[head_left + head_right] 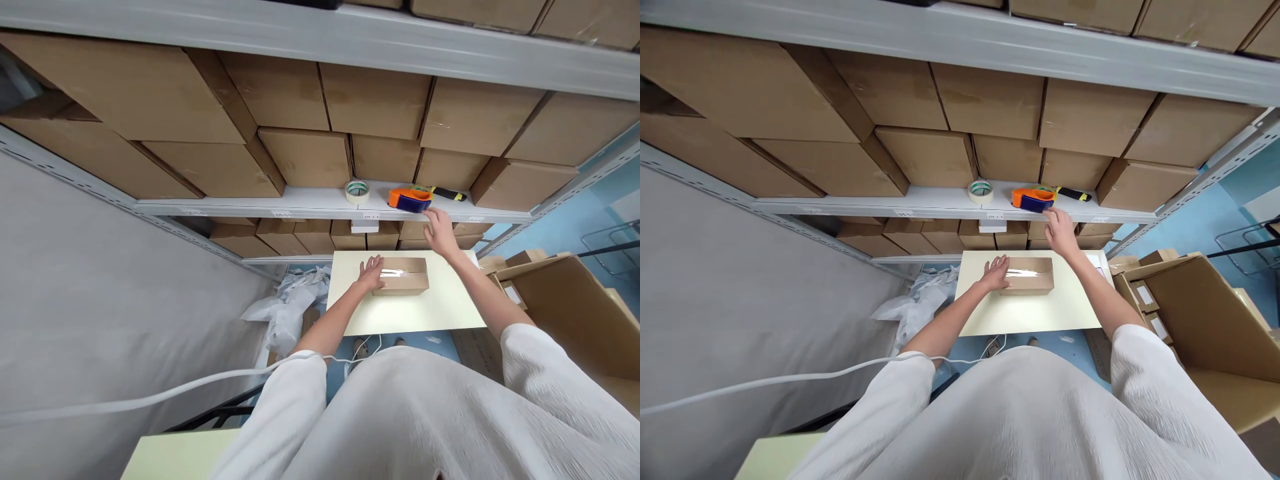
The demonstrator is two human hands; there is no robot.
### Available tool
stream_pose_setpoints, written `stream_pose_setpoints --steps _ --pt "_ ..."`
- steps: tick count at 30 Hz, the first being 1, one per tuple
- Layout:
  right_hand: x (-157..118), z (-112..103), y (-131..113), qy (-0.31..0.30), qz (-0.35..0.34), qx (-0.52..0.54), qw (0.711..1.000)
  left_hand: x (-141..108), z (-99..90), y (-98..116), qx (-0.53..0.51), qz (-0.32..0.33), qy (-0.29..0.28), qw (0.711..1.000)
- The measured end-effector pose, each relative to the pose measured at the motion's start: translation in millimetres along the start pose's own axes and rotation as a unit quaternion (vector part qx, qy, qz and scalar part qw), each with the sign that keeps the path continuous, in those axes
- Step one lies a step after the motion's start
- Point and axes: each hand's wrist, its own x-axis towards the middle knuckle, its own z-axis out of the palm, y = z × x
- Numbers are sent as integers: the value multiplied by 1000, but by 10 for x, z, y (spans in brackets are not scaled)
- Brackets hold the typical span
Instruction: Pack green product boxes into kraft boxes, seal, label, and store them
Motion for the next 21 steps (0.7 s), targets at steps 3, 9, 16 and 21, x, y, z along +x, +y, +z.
stream_pose_setpoints --steps 3,9,16,21 --pt "-642 304 -177 -84 15 38 996 -45 17 10 5 17 12 1000" --pt "-1472 1015 -515 -286 62 36 956 -135 135 133 28 81 35 996" --pt "-1634 1285 -594 -316 64 -4 947 -319 331 169 59 115 34 991" --pt "-1803 1166 -431 -311 111 -51 942 -428 359 74 74 88 44 992"
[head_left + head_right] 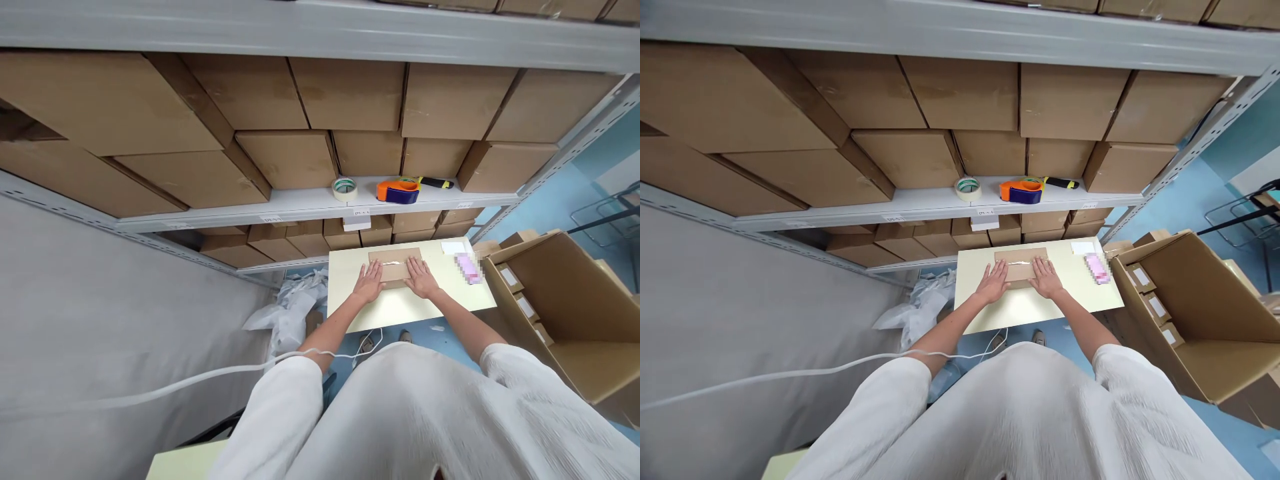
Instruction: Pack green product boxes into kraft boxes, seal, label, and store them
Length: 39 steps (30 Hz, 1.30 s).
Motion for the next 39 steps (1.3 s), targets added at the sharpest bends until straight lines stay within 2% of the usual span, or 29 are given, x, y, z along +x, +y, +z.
stream_pose_setpoints --steps 4,9,13,17,21,27,33,39 --pt "-94 -14 60 6 59 3 998 -46 -10 11 4 -7 6 1000" --pt "-290 42 95 28 177 38 983 6 -60 121 -15 -14 9 1000" --pt "-665 153 284 40 239 58 969 130 -88 339 -22 54 20 998" --pt "-1013 187 585 21 286 47 957 261 -68 651 -23 122 9 992" --pt "-1126 97 975 12 276 37 960 434 -9 953 -18 159 0 987" --pt "-979 -204 1813 14 266 61 962 887 64 1455 -8 165 -7 986" --pt "-720 -473 2771 -5 237 96 967 1481 186 2025 -14 124 -16 992" --pt "-403 -539 3399 -33 250 95 963 2001 425 2469 -38 64 -50 996"
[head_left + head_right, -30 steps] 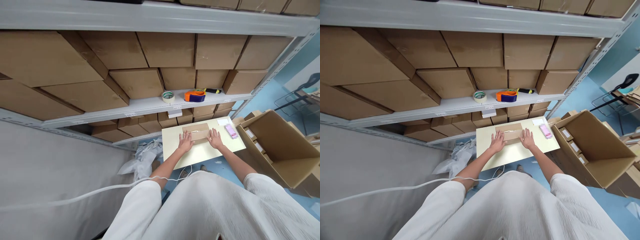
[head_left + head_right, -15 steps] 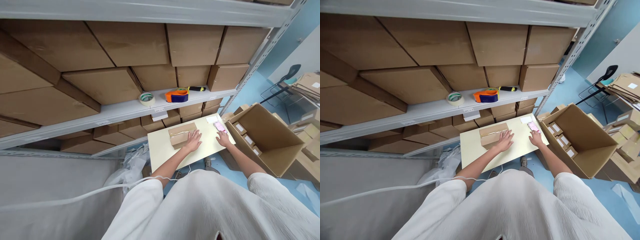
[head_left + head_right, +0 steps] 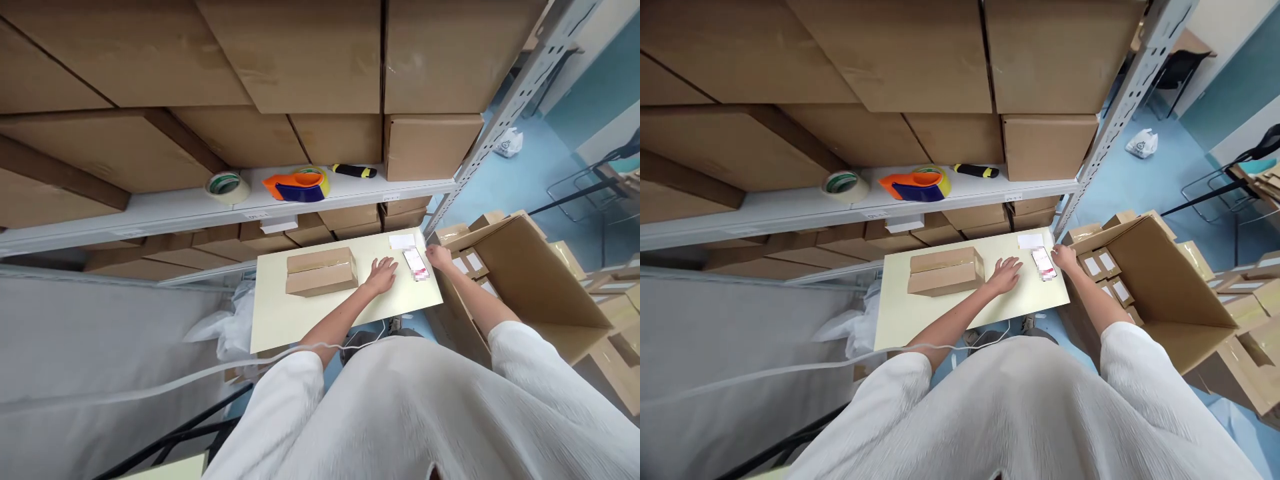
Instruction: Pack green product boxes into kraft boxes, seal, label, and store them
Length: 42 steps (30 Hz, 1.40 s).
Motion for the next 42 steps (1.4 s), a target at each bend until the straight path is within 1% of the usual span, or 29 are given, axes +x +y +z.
stream_pose_setpoints --steps 3,6,9,13,16,19,26,30,33,35,38,40,42 --pt "253 -31 81 -17 -1 -5 1000 215 47 78 -9 -21 -11 1000" --pt "490 3 96 -31 -13 -8 999 403 48 86 -18 -44 -25 999" --pt "701 103 52 -46 -12 -12 999 585 45 55 -36 -62 -30 997" --pt "954 266 -23 -67 29 3 997 807 78 11 -68 -79 -26 994" --pt "1125 374 -50 -65 48 13 997 922 125 -4 -87 -97 -25 991" --pt "1255 477 -56 -58 52 18 997 985 172 -18 -95 -106 -24 990" --pt "1379 656 20 -47 48 29 997 1046 251 -88 -105 -112 -14 988" --pt "1412 674 68 -48 40 32 998 1067 263 -99 -118 -111 -3 987" --pt "1419 639 41 -36 35 38 998 1083 247 -92 -128 -111 11 986" --pt "1414 588 -3 -21 39 63 997 1109 219 -85 -143 -105 33 983" --pt "1387 481 -77 -5 41 126 991 1197 152 -66 -198 -104 91 970" --pt "1352 406 -114 4 24 168 985 1289 98 -40 -253 -124 134 950" --pt "1303 344 -139 14 4 211 977 1392 47 -3 -314 -153 170 922"
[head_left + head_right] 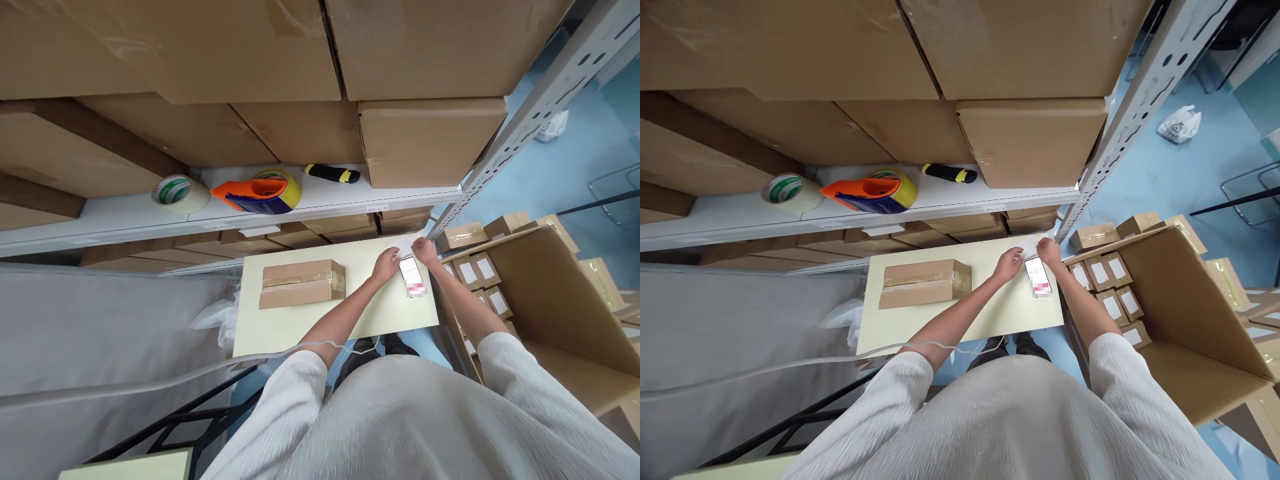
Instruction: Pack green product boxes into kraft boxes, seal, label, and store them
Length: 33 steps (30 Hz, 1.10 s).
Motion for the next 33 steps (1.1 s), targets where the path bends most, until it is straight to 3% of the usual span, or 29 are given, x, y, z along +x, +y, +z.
stream_pose_setpoints --steps 6,18,24,30,33 --pt "-177 -27 -77 -11 -21 145 989 147 75 160 -125 -72 47 988" --pt "-310 36 -207 -75 -50 234 968 156 21 170 -125 -84 63 987" --pt "-318 61 -245 -63 -70 174 980 145 -21 140 -126 -85 75 985" --pt "-336 -72 -217 -9 -177 15 984 114 -133 97 -87 -66 89 990" --pt "-360 -146 -199 -11 -183 -53 982 91 -216 69 -43 -45 91 994"
